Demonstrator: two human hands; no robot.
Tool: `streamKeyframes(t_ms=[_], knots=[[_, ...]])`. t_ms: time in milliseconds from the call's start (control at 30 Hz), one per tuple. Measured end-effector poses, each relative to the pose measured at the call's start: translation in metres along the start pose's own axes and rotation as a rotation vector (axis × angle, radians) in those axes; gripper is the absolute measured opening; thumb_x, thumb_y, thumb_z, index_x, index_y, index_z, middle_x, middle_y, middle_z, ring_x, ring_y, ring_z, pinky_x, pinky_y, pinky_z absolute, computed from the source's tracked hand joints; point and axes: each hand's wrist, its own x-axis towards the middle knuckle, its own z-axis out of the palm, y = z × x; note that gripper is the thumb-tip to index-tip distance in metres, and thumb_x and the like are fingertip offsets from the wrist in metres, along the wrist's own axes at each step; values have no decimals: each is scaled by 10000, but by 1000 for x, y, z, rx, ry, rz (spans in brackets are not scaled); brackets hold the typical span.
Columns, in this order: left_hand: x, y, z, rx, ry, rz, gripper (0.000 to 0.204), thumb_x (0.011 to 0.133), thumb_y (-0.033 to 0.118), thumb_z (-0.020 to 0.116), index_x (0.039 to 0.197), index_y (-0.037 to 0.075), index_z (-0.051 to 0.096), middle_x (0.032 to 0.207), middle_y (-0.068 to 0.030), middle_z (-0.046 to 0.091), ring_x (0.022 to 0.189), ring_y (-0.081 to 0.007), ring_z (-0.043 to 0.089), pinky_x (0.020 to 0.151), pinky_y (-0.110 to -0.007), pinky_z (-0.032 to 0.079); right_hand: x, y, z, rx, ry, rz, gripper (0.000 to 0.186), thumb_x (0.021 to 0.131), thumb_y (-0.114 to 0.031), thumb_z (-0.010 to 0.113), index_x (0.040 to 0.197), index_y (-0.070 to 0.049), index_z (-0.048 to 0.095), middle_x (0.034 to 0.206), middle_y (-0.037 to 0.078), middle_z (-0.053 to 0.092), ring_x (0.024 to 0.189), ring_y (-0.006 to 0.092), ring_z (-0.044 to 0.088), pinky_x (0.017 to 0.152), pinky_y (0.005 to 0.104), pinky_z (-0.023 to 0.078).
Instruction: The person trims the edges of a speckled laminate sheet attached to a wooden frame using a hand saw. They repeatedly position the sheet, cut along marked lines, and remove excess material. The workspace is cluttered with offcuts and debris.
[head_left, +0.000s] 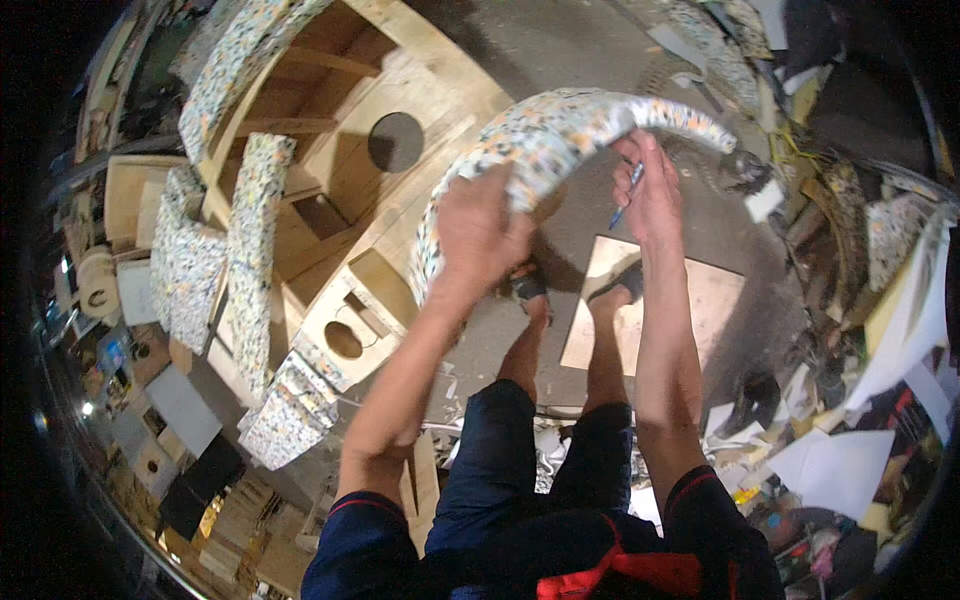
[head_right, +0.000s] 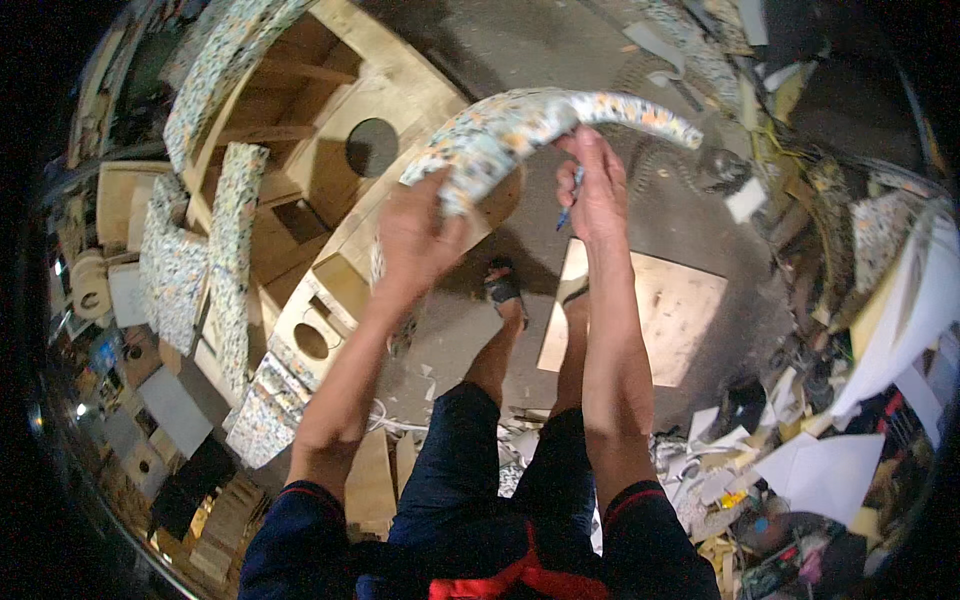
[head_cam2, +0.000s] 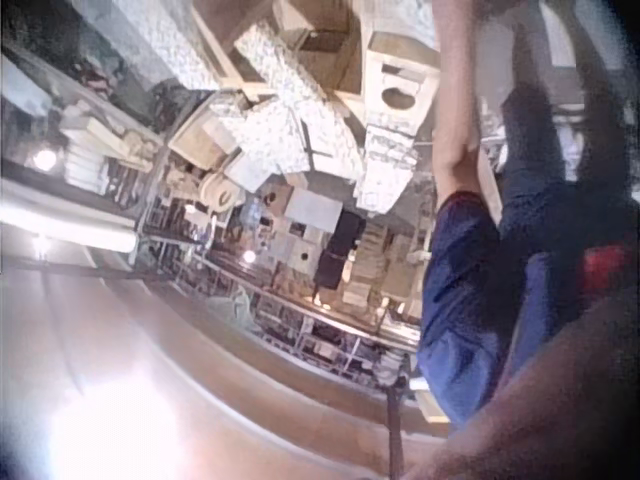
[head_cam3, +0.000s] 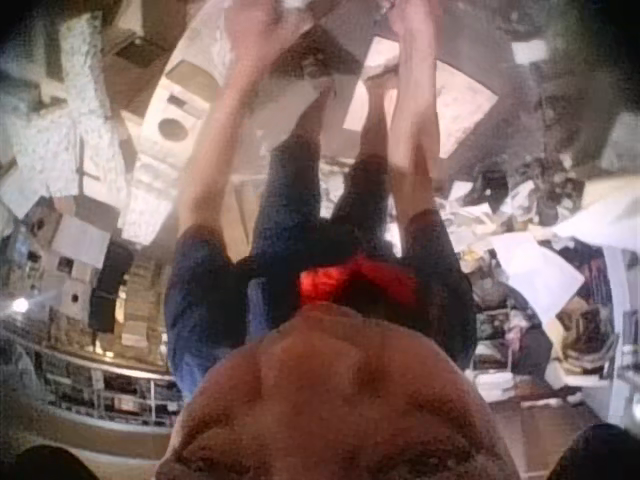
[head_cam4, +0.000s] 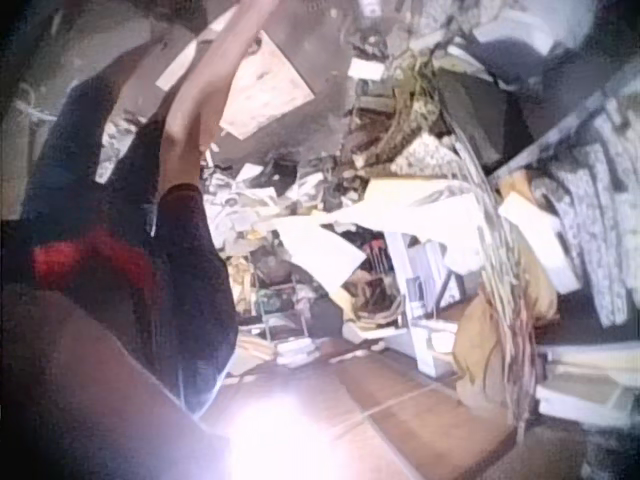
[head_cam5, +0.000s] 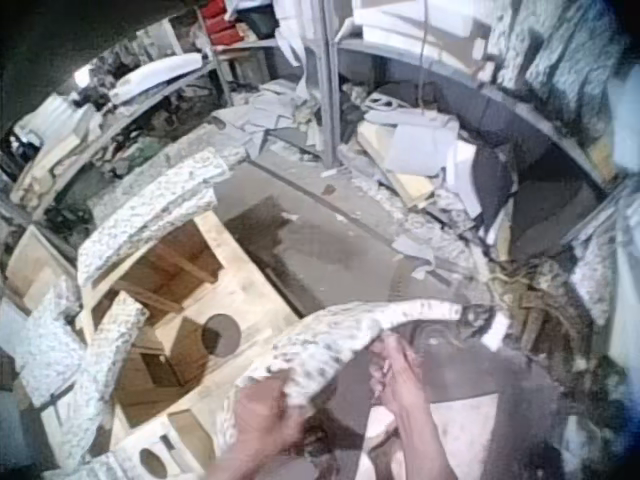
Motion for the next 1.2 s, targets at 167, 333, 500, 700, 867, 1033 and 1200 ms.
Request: streamKeyframes(t_ms=[167,333,500,700,867,1033,1200], knots=[[39,-46,-84,-764,-598,-475,415,861,241,668,1194,-4,689,1012,-43,726,859,-134,634,814,-303,503,-27,-49,31,-479,78,-102,427,942,-328,724,1220,-13,650,989,61,686,648,47,507,490,239,393],[21,-107,-53,-759,-824,-565,515,860,343,681,1227,-18,662,1084,-70,724,942,-151,650,874,-276,501,-16,-5,10,-974,253,-163,616,774,-390,857,1168,39,656,886,96,690,792,169,634,746,315,517],[4,-160,-2,-566,-676,-528,454,866,401,683,1059,-10,664,947,-66,708,821,-169,615,740,-343,496,3,74,-13,-989,275,82,522,828,-359,839,1157,-1,648,782,16,582,627,103,530,523,279,432],[-5,-158,-15,-403,-611,-525,428,917,404,649,1006,-14,672,803,-88,684,749,-174,604,722,-353,495,9,102,-6,-756,107,177,309,855,-304,821,911,-76,620,623,-47,479,481,67,416,418,266,323],[-19,-142,-48,-352,-577,-493,448,959,403,602,1159,10,684,884,-93,705,824,-182,619,797,-370,501,-8,102,9,-784,96,178,276,842,-253,823,813,-73,616,625,-39,503,480,72,431,417,279,327],[-12,-153,-67,-471,-697,-572,499,981,424,569,1125,-45,661,999,-144,710,915,-200,623,837,-393,499,-36,108,31,-736,123,215,237,833,-159,810,864,-65,595,686,-36,513,505,62,445,414,246,337],[-7,-178,-69,-245,-876,-458,533,982,466,552,1109,-42,656,1017,-175,725,916,-265,660,837,-422,507,-51,117,40,-339,0,360,226,830,-109,798,913,-64,592,732,-28,533,520,60,455,402,225,338]])
